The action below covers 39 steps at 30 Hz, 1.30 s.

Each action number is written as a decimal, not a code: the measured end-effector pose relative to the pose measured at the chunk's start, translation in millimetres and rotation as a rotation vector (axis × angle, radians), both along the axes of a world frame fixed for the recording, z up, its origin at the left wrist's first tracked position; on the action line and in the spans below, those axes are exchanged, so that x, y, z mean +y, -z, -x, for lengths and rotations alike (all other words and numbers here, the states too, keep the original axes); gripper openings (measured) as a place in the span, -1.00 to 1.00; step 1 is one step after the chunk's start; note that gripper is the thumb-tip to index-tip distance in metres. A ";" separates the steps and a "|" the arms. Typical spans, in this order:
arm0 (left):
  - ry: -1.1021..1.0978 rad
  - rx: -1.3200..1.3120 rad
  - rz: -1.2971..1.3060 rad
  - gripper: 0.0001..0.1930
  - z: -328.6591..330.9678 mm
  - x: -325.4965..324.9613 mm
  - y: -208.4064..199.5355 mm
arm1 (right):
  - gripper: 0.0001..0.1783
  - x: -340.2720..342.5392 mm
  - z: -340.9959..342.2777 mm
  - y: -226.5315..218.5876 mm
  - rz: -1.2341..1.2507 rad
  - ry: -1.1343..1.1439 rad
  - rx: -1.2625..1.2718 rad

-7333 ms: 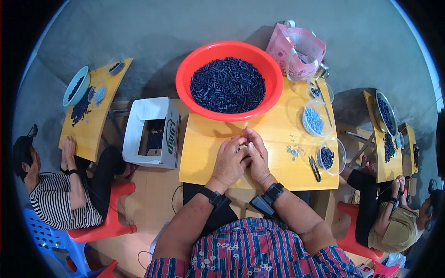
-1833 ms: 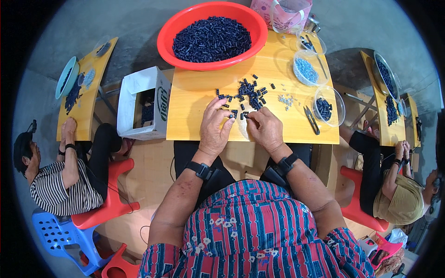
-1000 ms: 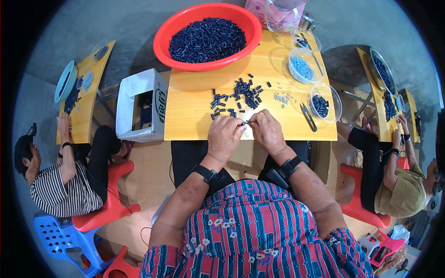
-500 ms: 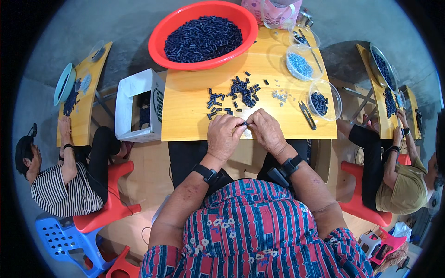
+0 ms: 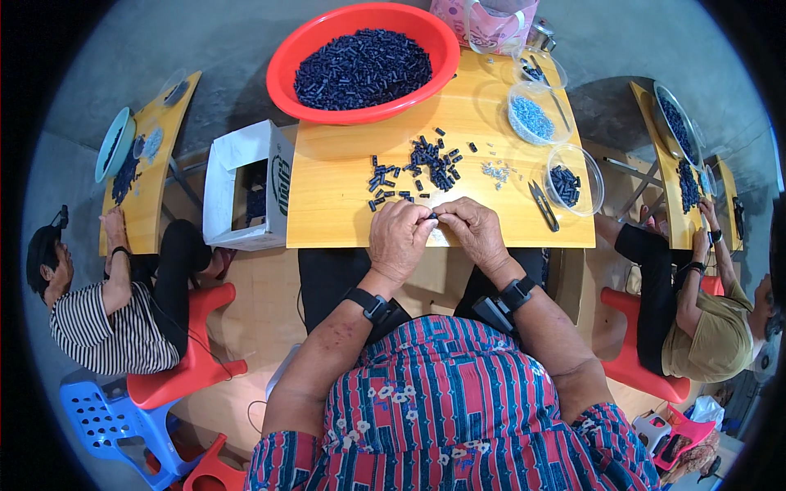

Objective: Assembling small black plastic parts by hand at a manufacturing workbench.

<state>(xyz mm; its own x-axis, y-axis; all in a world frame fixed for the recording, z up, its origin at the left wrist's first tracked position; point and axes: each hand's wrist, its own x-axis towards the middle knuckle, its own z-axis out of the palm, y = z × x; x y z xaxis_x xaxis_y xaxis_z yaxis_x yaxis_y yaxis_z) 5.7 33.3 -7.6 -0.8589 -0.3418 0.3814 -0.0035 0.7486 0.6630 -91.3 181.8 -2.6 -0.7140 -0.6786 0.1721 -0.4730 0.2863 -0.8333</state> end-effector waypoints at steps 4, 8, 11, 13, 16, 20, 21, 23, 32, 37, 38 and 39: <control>-0.006 0.018 -0.030 -0.84 -0.1 -1.0 3.2 | -0.83 -0.7 -1.2 -1.1 0.049 0.000 -0.072; -0.009 0.029 -0.051 -0.84 -0.7 -1.2 3.5 | -0.84 -0.4 -1.9 3.1 0.050 0.009 -0.062; 0.002 0.031 -0.069 -0.85 -1.2 -2.0 1.4 | -0.84 0.0 -1.9 6.7 0.036 0.027 -0.097; 0.011 0.037 -0.090 -0.87 -1.8 -2.0 -0.9 | -0.84 0.9 -1.9 3.3 0.053 0.027 -0.108; 0.024 0.040 -0.107 -0.89 -2.2 -1.7 -3.7 | -0.85 2.7 -1.0 4.1 0.091 0.054 -0.167; 0.039 0.015 -0.059 -0.88 -2.4 -1.7 -5.4 | -0.86 3.4 2.0 7.4 0.106 0.064 -0.275; 0.036 0.014 -0.061 -0.88 -2.7 -1.7 -4.9 | -0.86 3.1 2.1 7.4 0.104 0.062 -0.276; 0.035 0.011 -0.059 -0.88 -3.1 -1.2 -3.9 | -0.87 2.9 1.8 6.7 0.074 0.067 -0.250; 0.031 -0.015 -0.046 -0.88 -2.5 -0.1 -3.3 | -0.86 1.9 0.4 11.2 0.134 0.080 -0.340; 0.029 -0.005 -0.048 -0.88 -2.7 -0.7 -3.2 | -0.86 0.5 -0.4 6.3 0.111 0.073 -0.284; 0.031 0.000 -0.051 -0.89 -2.6 -0.7 -3.5 | -0.86 0.3 -0.2 5.6 0.092 0.075 -0.262; 0.031 0.000 -0.051 -0.89 -2.5 -0.7 -3.9 | -0.86 0.3 0.1 6.4 0.092 0.074 -0.262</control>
